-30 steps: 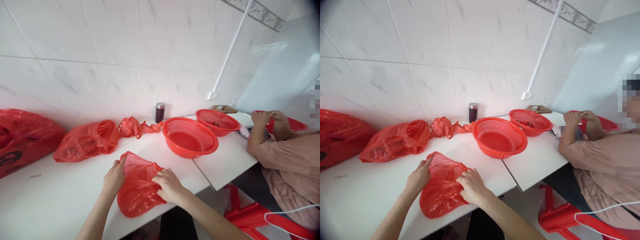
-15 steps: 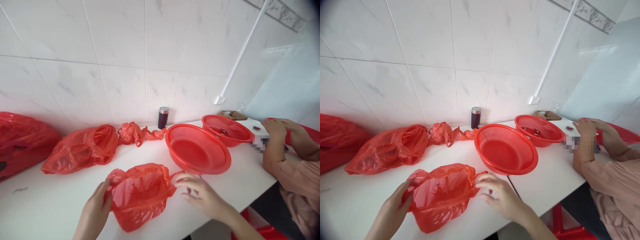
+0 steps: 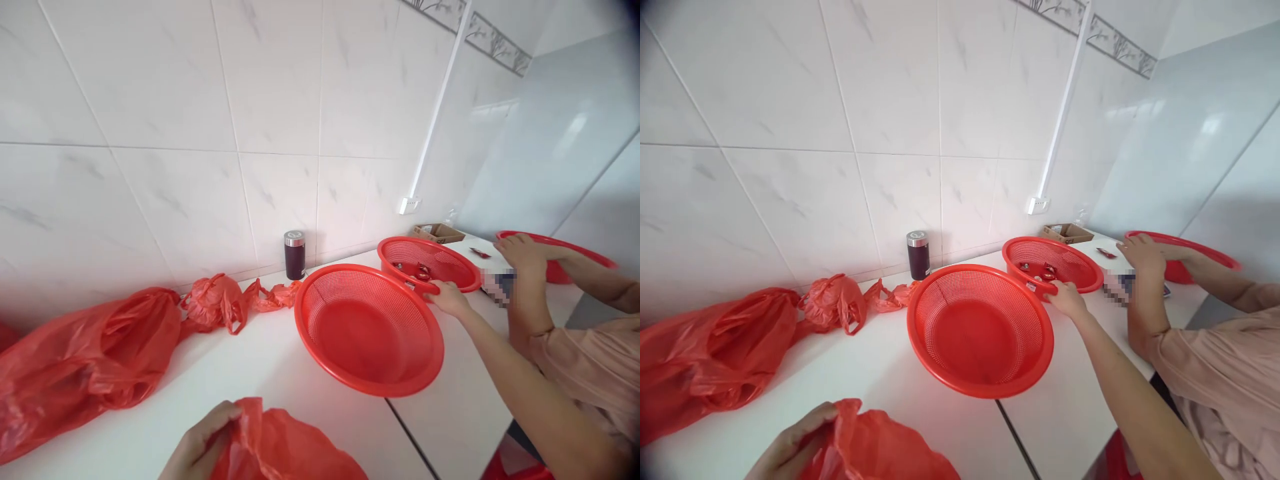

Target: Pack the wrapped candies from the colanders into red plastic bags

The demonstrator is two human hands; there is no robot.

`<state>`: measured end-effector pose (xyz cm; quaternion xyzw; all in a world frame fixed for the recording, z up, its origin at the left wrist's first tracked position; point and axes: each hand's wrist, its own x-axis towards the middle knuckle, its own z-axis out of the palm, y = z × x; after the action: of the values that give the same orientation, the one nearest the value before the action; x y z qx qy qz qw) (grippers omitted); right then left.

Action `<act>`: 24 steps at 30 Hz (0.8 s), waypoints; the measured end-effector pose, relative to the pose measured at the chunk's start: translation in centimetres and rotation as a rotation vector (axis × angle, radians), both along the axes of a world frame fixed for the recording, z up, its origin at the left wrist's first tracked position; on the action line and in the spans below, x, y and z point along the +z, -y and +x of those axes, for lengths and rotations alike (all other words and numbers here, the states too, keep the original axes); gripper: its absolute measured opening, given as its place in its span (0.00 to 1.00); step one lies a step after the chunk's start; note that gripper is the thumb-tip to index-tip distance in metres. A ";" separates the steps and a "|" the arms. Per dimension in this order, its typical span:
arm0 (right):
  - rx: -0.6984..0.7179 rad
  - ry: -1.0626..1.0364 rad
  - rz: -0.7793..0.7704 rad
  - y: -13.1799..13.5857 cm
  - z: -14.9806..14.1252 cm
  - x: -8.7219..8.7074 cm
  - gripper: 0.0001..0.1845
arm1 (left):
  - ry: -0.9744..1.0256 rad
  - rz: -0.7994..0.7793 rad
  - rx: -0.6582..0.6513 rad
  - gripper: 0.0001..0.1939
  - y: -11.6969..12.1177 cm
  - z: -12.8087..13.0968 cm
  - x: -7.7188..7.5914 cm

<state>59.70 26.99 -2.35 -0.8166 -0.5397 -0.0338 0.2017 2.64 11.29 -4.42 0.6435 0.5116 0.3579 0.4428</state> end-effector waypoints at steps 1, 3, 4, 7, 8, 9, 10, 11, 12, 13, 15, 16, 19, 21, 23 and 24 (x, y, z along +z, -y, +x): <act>-0.005 -0.004 0.004 -0.4 0.1 -0.4 0.17 | 0.002 -0.017 -0.054 0.15 -0.4 1.4 0.4; -0.032 -0.005 0.028 -1.1 0.2 -0.8 0.16 | -0.001 -0.028 -0.149 0.13 -1.3 3.9 1.1; -0.045 0.000 0.050 -1.3 0.2 -0.8 0.17 | -0.005 -0.029 -0.199 0.12 -1.7 5.0 1.5; -0.058 0.022 0.138 -1.1 0.3 -0.1 0.19 | -0.022 -0.014 -0.287 0.12 -3.1 7.2 2.1; -0.049 0.029 0.171 -0.7 0.2 0.3 0.19 | -0.036 -0.003 -0.304 0.14 -3.6 7.7 2.2; -0.036 0.036 0.205 -0.2 0.1 0.7 0.18 | -0.050 0.015 -0.322 0.17 -4.1 8.2 2.2; -0.019 0.043 0.240 0.5 -0.1 1.2 0.17 | -0.059 0.038 -0.339 0.20 -4.6 8.7 2.2; 0.002 0.048 0.273 1.3 -0.3 1.7 0.17 | -0.063 0.062 -0.355 0.23 -5.2 9.3 2.1; 0.025 0.053 0.303 2.2 -0.6 2.2 0.15 | -0.062 0.087 -0.367 0.27 -5.7 9.9 2.1; 0.046 0.058 0.328 3.2 -0.9 2.8 0.15 | -0.061 0.116 -0.374 0.29 -6.3 10.7 2.0; 0.080 0.068 0.399 5.2 -1.7 4.1 0.14 | -0.070 0.175 -0.385 0.33 -7.4 12.6 1.8; 0.097 0.071 0.450 6.2 -2.2 4.8 0.14 | -0.073 0.195 -0.398 0.34 -7.7 13.6 1.8; 0.169 0.086 0.622 9.1 -4.1 7.0 0.13 | -0.056 0.213 -0.469 0.35 -7.8 16.3 2.0; 0.240 0.100 0.670 11.1 -5.7 8.2 0.11 | -0.027 0.183 -0.498 0.33 -6.9 17.0 2.2; 0.316 0.114 0.659 13.3 -7.6 9.0 0.10 | 0.001 0.084 -0.492 0.30 -5.4 16.1 2.4; 0.353 0.118 0.640 14.5 -8.7 9.3 0.11 | 0.015 0.014 -0.472 0.29 -4.6 15.1 2.5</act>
<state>50.95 12.47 7.00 -0.6030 -0.6451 -0.2125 0.4184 17.76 15.91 -1.91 0.7456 0.3410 0.2528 0.5137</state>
